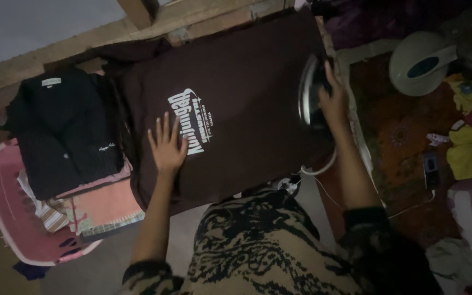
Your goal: The person irons a brown sweatshirt on an ironing board using an iron and then folds the garment.
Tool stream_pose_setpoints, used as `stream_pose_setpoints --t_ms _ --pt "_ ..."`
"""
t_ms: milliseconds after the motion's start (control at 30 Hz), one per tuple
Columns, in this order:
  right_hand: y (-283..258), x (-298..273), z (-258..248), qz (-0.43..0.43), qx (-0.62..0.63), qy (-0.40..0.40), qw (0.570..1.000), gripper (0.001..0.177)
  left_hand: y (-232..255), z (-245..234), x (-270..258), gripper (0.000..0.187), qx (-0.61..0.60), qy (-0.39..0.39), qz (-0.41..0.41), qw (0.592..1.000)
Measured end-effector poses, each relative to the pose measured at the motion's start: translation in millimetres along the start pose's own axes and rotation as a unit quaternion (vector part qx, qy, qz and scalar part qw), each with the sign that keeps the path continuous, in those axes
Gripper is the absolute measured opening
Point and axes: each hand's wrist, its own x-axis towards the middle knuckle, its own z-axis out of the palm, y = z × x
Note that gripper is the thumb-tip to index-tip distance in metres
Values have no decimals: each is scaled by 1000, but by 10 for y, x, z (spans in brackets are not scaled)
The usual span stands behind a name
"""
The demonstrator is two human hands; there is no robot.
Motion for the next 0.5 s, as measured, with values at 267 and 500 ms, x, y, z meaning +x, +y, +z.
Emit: stream_pose_setpoints --t_ms 267,500 --pt "253 -659 -470 -5 22 -104 994 84 -243 -246 -827 61 -3 16 0 1000" --pt "-203 -710 -231 12 97 -414 905 83 -348 -354 -1153 57 -44 32 27 998"
